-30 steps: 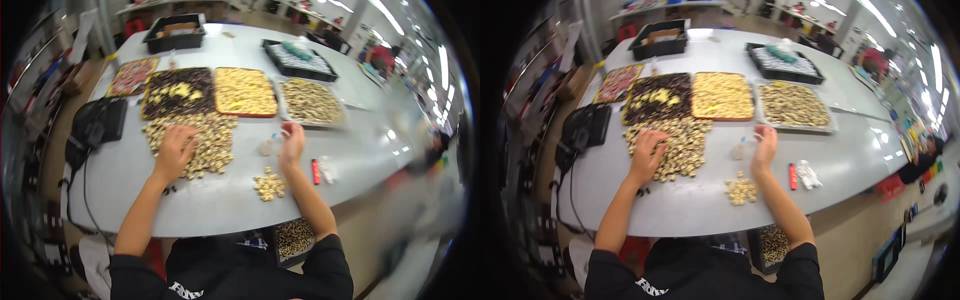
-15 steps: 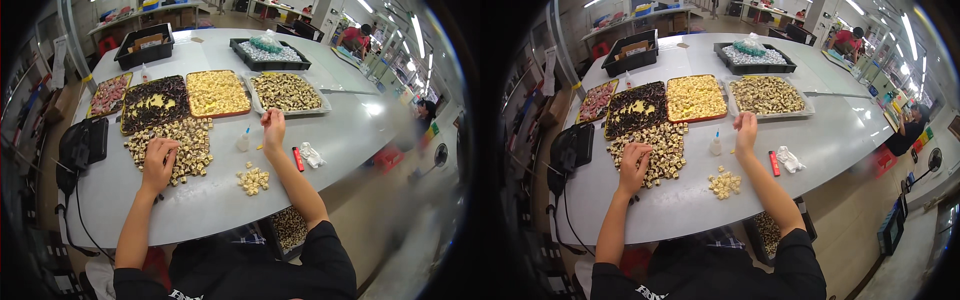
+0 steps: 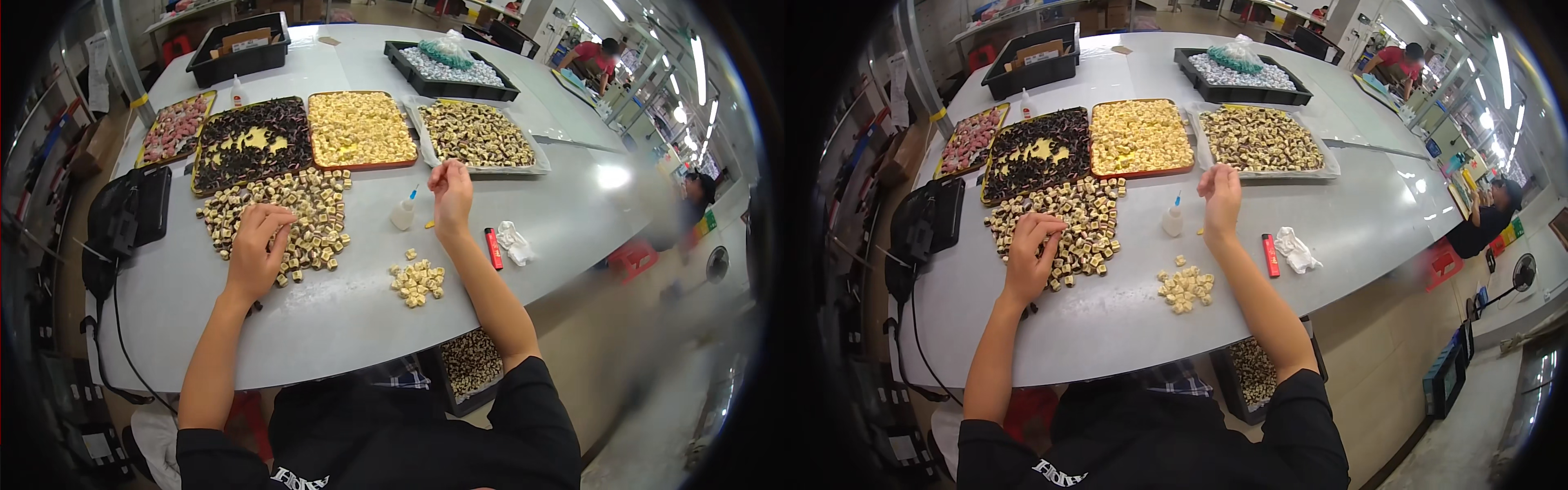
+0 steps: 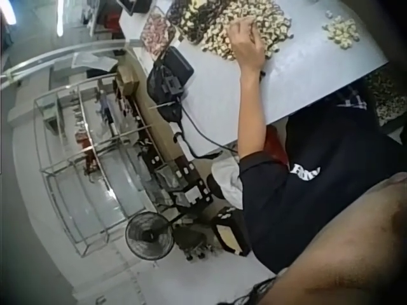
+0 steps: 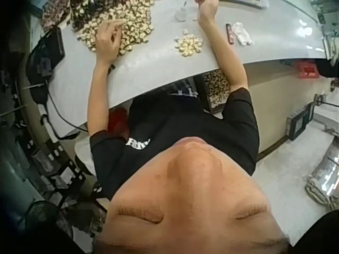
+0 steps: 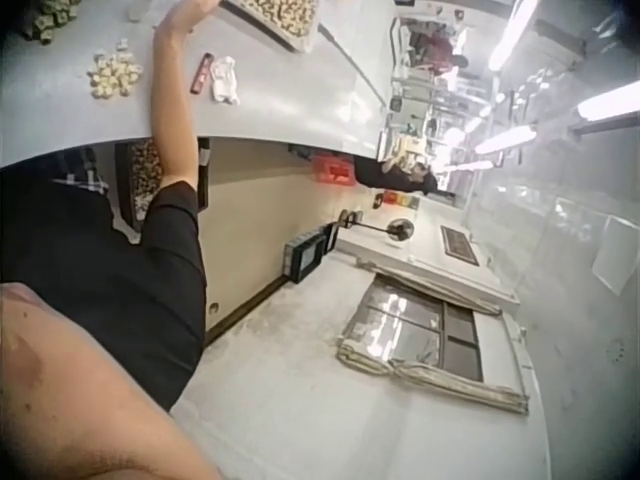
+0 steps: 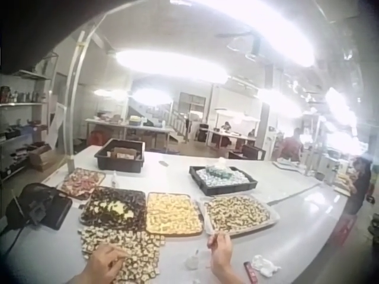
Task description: Applying glue to small black components and attaching them to gold components on a factory assembly line.
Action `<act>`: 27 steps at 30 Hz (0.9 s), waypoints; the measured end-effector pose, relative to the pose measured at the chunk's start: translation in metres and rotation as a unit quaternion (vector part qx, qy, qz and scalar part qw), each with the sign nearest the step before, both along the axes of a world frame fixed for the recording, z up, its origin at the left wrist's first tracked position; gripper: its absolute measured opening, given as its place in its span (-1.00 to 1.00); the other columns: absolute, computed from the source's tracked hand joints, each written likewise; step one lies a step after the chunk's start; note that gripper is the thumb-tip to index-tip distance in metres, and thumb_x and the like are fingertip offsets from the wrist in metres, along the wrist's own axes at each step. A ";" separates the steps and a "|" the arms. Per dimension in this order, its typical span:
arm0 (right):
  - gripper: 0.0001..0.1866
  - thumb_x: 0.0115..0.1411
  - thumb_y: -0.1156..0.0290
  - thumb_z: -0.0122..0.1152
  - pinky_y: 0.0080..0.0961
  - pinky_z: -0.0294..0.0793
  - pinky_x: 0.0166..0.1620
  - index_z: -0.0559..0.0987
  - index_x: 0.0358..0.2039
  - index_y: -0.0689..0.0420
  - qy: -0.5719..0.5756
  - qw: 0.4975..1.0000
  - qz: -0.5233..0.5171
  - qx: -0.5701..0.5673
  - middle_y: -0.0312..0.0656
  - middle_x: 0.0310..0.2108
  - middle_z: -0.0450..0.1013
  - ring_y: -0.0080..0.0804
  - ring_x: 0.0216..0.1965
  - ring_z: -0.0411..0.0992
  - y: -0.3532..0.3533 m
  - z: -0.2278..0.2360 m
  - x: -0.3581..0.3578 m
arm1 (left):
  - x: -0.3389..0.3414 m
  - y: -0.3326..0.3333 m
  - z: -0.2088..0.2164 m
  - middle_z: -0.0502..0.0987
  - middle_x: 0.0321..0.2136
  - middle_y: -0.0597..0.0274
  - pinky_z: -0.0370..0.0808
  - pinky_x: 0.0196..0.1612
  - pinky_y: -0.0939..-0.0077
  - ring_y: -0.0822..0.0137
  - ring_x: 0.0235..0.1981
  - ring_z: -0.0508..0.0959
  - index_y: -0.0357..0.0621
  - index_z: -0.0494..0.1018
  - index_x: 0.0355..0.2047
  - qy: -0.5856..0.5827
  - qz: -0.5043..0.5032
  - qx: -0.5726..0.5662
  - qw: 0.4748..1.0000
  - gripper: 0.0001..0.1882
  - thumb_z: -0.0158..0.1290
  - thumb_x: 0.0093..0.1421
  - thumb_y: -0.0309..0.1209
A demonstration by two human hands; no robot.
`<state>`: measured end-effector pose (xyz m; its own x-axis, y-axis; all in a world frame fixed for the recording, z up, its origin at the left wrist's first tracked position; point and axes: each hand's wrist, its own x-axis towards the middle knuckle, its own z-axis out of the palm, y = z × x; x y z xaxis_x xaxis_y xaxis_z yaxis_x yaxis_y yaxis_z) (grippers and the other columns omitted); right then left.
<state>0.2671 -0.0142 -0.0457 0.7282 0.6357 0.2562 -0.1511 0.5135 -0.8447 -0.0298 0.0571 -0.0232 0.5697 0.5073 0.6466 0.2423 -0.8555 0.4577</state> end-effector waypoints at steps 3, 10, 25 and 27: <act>-0.75 0.34 0.29 -0.28 -0.62 0.21 -0.42 0.28 -0.42 0.13 -0.008 1.000 0.002 -0.005 -0.29 -0.59 0.23 -0.56 -0.56 0.17 0.003 -0.002 0.000 | 0.000 -0.002 -0.001 0.44 -0.34 0.16 0.32 -0.13 0.40 0.18 -0.23 0.40 -0.24 0.44 -0.37 -0.002 0.003 -0.015 1.000 -0.90 -0.02 0.09 -0.61; -0.65 0.34 0.21 -0.29 -0.64 0.11 -0.54 0.25 -0.56 0.08 -0.022 1.000 0.005 -0.006 -0.35 -0.69 0.16 -0.62 -0.65 0.10 0.004 0.002 0.003 | 0.002 -0.002 0.009 0.44 -0.36 0.14 0.33 -0.16 0.39 0.17 -0.25 0.41 -0.24 0.44 -0.37 -0.005 0.002 -0.017 1.000 -0.90 -0.03 0.08 -0.62; -0.53 0.31 0.23 -0.15 -0.66 0.00 -0.61 0.23 -0.75 0.10 -0.119 0.986 -0.055 -0.103 -0.40 -0.78 0.13 -0.70 -0.70 0.03 -0.001 0.004 -0.009 | -0.005 0.009 0.000 0.43 -0.40 0.12 0.37 -0.29 0.45 0.20 -0.35 0.43 -0.24 0.44 -0.37 -0.032 0.037 -0.036 0.998 -0.90 -0.03 0.09 -0.62; -0.54 0.31 0.24 -0.15 -0.66 0.00 -0.61 0.24 -0.74 0.11 -0.122 0.986 -0.057 -0.094 -0.40 -0.77 0.13 -0.69 -0.70 0.04 0.001 0.003 -0.008 | -0.006 0.010 0.001 0.43 -0.40 0.12 0.38 -0.30 0.46 0.21 -0.36 0.44 -0.24 0.45 -0.37 -0.030 0.039 -0.039 0.998 -0.90 -0.03 0.08 -0.62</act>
<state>0.2590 -0.0130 -0.0422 0.7289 0.6061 0.3182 0.1180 0.3466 -0.9306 -0.0354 0.0676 -0.0223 0.4891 0.5980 0.6349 0.2766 -0.7967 0.5374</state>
